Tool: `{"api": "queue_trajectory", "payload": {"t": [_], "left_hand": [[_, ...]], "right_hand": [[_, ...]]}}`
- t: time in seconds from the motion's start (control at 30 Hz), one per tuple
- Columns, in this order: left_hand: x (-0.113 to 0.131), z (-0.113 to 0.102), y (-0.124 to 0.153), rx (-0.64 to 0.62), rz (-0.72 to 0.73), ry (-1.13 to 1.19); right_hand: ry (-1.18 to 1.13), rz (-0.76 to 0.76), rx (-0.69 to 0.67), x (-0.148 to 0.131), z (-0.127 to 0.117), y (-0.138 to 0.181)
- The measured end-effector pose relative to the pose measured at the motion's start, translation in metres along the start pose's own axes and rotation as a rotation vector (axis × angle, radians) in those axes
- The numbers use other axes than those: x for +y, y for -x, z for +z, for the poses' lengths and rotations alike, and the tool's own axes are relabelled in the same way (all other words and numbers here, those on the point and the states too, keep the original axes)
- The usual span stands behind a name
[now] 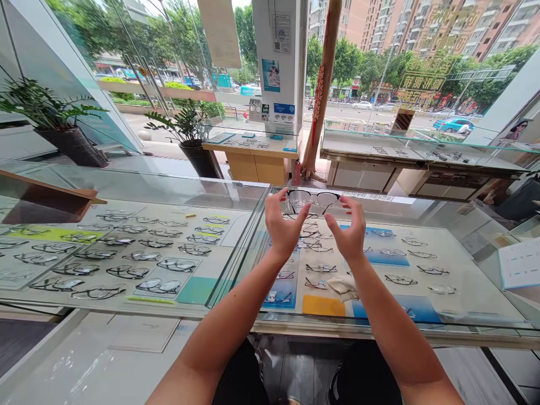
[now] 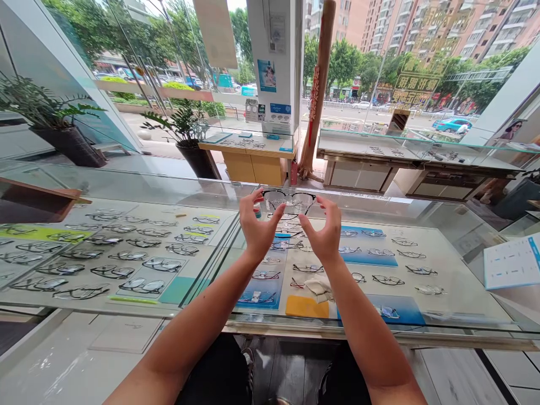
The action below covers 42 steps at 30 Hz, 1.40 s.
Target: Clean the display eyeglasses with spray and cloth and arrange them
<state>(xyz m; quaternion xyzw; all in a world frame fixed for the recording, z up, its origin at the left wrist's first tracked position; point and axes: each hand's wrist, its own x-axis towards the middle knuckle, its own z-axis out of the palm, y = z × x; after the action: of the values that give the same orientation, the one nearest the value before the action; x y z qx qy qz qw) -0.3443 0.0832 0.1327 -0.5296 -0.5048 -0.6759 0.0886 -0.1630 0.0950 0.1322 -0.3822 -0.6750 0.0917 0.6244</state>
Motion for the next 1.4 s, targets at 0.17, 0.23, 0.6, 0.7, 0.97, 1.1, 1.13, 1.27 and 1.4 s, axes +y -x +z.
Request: {"api": "queue_trajectory", "payload": {"t": [0.17,0.23,0.6,0.7,0.97,1.1,1.13,1.27,1.4], "left_hand": [[0.008,-0.002,-0.005,0.011,-0.008,0.033],[0.012,-0.002,-0.014,0.032,0.033,0.02],[0.067,-0.011,-0.109,0.136,0.236,0.077],[0.077,-0.016,-0.116,0.139,0.244,0.09],[0.08,-0.02,-0.114,0.112,0.266,0.098],[0.082,-0.021,-0.112,0.103,0.265,0.082],[0.083,-0.022,-0.112,0.109,0.267,0.077],[0.086,-0.024,-0.111,0.145,0.291,0.057],[0.087,-0.026,-0.111,0.161,0.297,0.046]], "right_hand": [[0.007,-0.054,0.049,-0.009,-0.003,-0.003],[0.021,-0.074,0.071,-0.018,-0.003,-0.01],[-0.015,-0.199,0.233,-0.082,-0.004,-0.09],[0.036,-0.23,0.286,-0.09,-0.005,-0.096],[0.141,-0.274,0.278,-0.099,-0.021,-0.089],[0.166,-0.267,0.262,-0.102,-0.027,-0.088],[0.166,-0.263,0.254,-0.101,-0.027,-0.088],[0.146,-0.231,0.214,-0.098,-0.027,-0.088],[0.144,-0.189,0.184,-0.094,-0.026,-0.09]]}}
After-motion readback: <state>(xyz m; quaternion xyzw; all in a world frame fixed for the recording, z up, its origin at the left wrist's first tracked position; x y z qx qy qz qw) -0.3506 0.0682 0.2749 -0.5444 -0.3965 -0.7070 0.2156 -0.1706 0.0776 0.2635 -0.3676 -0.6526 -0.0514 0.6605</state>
